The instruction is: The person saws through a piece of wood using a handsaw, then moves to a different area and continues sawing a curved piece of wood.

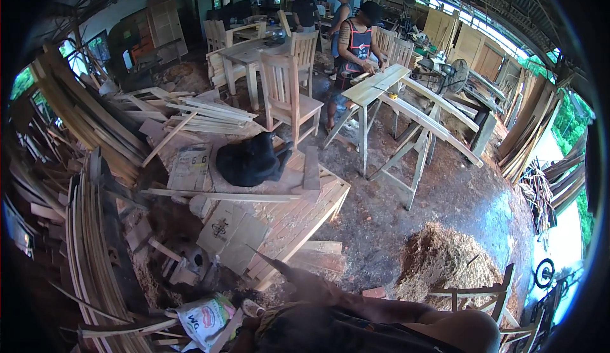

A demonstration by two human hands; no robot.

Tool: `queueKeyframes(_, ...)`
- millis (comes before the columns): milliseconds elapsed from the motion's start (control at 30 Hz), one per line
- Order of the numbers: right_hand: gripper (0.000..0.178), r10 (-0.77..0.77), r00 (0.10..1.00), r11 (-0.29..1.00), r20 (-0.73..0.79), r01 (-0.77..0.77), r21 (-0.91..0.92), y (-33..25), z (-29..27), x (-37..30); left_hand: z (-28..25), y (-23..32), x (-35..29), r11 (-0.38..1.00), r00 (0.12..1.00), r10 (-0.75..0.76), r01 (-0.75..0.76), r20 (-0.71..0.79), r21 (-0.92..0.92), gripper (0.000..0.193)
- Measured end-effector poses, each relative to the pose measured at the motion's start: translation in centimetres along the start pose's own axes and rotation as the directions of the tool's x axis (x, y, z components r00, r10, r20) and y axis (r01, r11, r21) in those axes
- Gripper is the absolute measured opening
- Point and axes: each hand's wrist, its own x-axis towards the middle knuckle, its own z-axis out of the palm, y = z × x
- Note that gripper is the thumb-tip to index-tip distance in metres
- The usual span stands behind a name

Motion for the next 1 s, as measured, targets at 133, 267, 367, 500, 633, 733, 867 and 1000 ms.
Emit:
queueKeyframes(133,0.074,0.010,1.000,1.000,-0.007,-0.010,0.013,0.0,0.0,0.0,-0.6,0.2,-0.3,0.917,0.931,0.355,-0.365,0.090,0.162,0.111)
queueKeyframes(267,0.075,0.029,1.000,0.999,-0.010,-0.029,0.018,-0.1,0.1,-0.2,-1.0,0.6,-1.0,0.998,0.997,-0.055,0.057,0.051,-0.033,0.112)
queueKeyframes(367,0.075,0.032,0.999,0.999,-0.012,-0.032,0.028,-0.4,0.1,-0.3,-1.1,0.8,-1.5,0.996,0.998,-0.059,0.061,0.031,-0.063,0.116)
queueKeyframes(500,0.075,0.054,0.998,0.998,-0.011,-0.054,-0.032,-1.3,-0.1,-0.5,-1.0,0.5,-1.8,0.995,0.998,-0.062,0.063,0.020,-0.080,0.116)
queueKeyframes(633,0.074,0.103,0.994,0.993,-0.039,-0.105,-0.045,-2.2,-0.4,-0.7,-0.6,0.1,-1.4,0.999,1.000,0.003,-0.001,0.025,-0.053,0.105)
queueKeyframes(733,0.072,0.104,0.994,0.991,-0.025,-0.106,-0.076,-2.2,-0.5,-0.7,-0.1,-0.5,-1.1,0.997,0.997,0.067,-0.067,0.027,-0.024,0.097)
queueKeyframes(867,0.074,0.111,0.993,0.994,-0.035,-0.112,-0.013,-1.4,-0.2,-0.4,0.4,-1.8,-1.4,0.990,0.990,0.139,-0.139,0.027,-0.009,0.086)
queueKeyframes(1000,0.077,0.070,0.996,0.996,-0.063,-0.067,0.052,-0.7,-0.1,-0.3,0.6,-2.9,-1.7,0.979,0.979,0.204,-0.205,0.025,0.013,0.075)
